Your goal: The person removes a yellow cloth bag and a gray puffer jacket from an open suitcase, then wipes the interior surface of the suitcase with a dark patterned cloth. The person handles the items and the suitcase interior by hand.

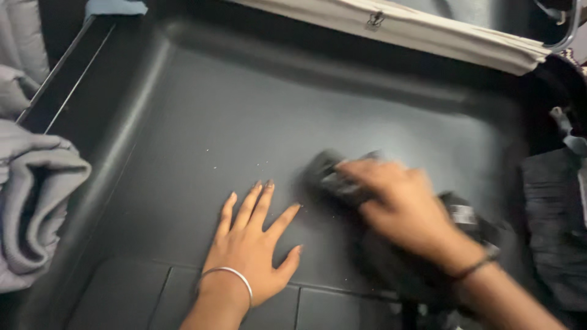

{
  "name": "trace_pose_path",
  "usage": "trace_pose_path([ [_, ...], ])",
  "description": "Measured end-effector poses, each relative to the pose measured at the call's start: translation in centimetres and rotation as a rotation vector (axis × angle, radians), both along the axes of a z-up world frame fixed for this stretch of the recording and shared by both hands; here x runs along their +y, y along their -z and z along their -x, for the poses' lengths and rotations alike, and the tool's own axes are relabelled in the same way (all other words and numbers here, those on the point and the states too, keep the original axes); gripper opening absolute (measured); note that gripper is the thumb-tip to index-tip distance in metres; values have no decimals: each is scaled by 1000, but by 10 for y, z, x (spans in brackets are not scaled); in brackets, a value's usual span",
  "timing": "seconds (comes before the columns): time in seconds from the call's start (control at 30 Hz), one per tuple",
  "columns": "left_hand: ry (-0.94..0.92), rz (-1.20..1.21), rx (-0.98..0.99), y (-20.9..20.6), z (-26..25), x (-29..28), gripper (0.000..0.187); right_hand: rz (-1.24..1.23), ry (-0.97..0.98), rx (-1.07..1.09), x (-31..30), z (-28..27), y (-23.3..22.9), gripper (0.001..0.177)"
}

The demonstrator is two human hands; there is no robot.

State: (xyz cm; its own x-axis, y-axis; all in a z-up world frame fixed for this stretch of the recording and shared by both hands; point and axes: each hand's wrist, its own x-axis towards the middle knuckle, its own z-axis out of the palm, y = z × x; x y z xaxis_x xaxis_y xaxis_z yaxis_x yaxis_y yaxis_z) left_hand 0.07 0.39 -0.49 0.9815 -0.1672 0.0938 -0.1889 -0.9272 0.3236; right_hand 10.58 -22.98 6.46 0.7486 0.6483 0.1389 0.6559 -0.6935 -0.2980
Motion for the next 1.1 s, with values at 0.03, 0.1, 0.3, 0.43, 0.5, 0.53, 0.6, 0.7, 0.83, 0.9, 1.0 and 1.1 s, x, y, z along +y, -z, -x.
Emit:
trace_pose_path([
  [0.03, 0, 5, 6, 1, 1, 0, 71, 22, 142, -13, -17, -5, -4, 67],
  [0.1, 1, 15, 15, 1, 1, 0, 70, 164, 435, -31, -56, -15, -6, 73],
  [0.3, -5, -38, 88, -4, 1, -1, 72, 571, 819, 166, -103, -14, 32, 88],
  [0.43, -10, -59, 112, -6, -1, -3, 72, 468, 554, 32, -61, 9, 33, 78],
  [0.5, -16, -60, 100, -8, -1, -3, 73, 375, 418, 75, -33, 19, 23, 76],
  [0.53, -18, -60, 105, -8, -1, -3, 73, 327, 349, 98, -24, 23, 15, 75],
  [0.6, -18, -59, 114, -8, -1, -3, 72, 230, 434, 215, -21, 20, -1, 70],
  [0.7, -9, -59, 113, -5, 0, -2, 71, 50, 521, 63, -44, 5, -15, 58],
  [0.83, -9, -33, 97, -6, 1, -1, 71, 503, 819, 90, -80, -6, 6, 59],
  [0.9, -13, -45, 100, -6, 0, -2, 71, 556, 796, 27, -92, -2, 23, 58],
  [1.0, -18, -55, 95, -4, 1, -3, 71, 403, 657, -120, -89, 8, 40, 53],
  [1.1, -15, -59, 104, -4, 1, -2, 72, 345, 509, -156, -67, 14, 38, 51],
])
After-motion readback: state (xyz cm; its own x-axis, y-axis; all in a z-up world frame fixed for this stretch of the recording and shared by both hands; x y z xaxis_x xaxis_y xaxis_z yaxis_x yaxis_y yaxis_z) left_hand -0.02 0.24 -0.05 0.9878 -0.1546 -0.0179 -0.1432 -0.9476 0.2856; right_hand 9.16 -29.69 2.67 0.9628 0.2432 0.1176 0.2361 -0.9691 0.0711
